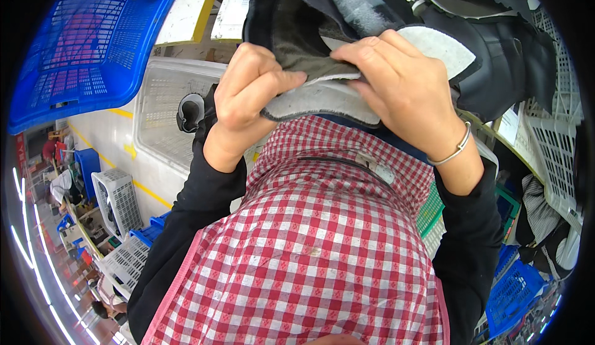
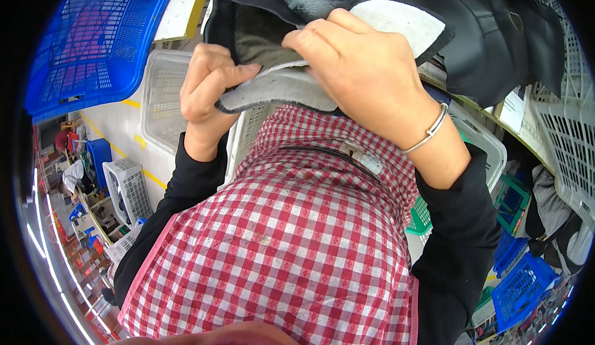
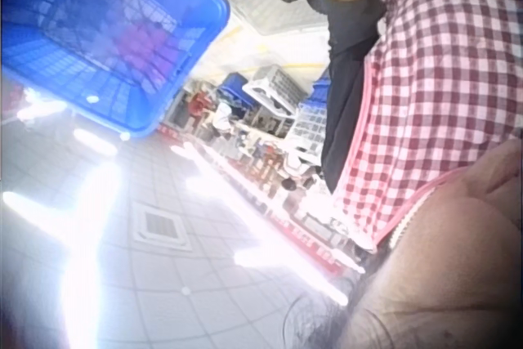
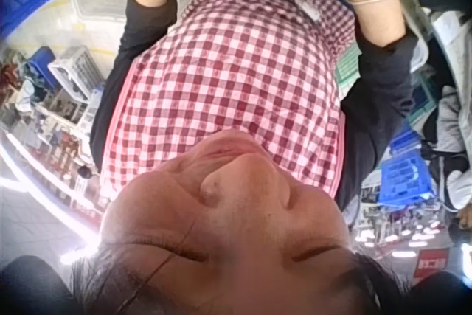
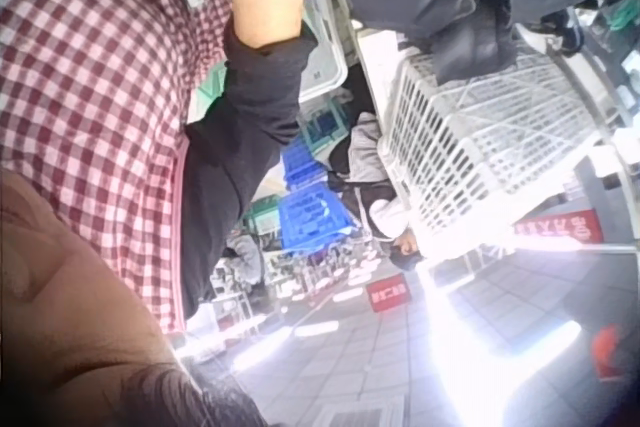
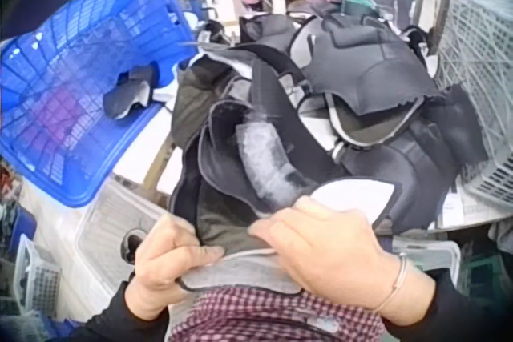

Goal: The person assembles black shoe uppers by hand, using a hammer to tap edges, a pen to mark alignment, and a small tool to press seams. They repeatedly pick up shoe parts from a blue basket, align them with white insoles, and place finished units into a white bin.

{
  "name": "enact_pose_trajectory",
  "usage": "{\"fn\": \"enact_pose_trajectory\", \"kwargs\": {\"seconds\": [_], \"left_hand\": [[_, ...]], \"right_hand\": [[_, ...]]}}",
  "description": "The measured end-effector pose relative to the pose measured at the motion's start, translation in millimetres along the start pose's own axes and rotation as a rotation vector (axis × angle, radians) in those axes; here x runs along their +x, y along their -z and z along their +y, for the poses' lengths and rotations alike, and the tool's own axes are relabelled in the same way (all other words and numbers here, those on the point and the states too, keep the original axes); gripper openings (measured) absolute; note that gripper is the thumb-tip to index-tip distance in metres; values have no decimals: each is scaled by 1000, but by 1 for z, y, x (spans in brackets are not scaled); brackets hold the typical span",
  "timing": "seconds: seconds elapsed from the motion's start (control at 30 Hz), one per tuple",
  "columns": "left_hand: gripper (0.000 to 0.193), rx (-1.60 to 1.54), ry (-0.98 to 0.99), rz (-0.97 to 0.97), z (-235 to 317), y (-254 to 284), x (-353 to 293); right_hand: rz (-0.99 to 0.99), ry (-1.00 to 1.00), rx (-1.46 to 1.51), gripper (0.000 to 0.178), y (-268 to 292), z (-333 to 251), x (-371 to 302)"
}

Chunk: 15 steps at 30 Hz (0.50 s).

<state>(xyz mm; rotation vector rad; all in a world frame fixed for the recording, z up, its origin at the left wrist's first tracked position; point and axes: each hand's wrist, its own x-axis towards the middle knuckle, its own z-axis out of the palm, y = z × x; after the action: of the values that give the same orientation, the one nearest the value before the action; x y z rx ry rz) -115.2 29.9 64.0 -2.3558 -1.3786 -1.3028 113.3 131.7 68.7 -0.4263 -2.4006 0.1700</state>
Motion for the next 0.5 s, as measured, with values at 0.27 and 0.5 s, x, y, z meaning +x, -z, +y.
{"fn": "enact_pose_trajectory", "kwargs": {"seconds": [0.27, 0.5], "left_hand": [[33, 3, -44, 32, 4, -4, -12], [33, 16, -81, 41, 11, -1, -1]], "right_hand": [[85, 82, -102, 19, -1, -6, -3], [41, 126, -128, 16, 10, 0, -5]]}}
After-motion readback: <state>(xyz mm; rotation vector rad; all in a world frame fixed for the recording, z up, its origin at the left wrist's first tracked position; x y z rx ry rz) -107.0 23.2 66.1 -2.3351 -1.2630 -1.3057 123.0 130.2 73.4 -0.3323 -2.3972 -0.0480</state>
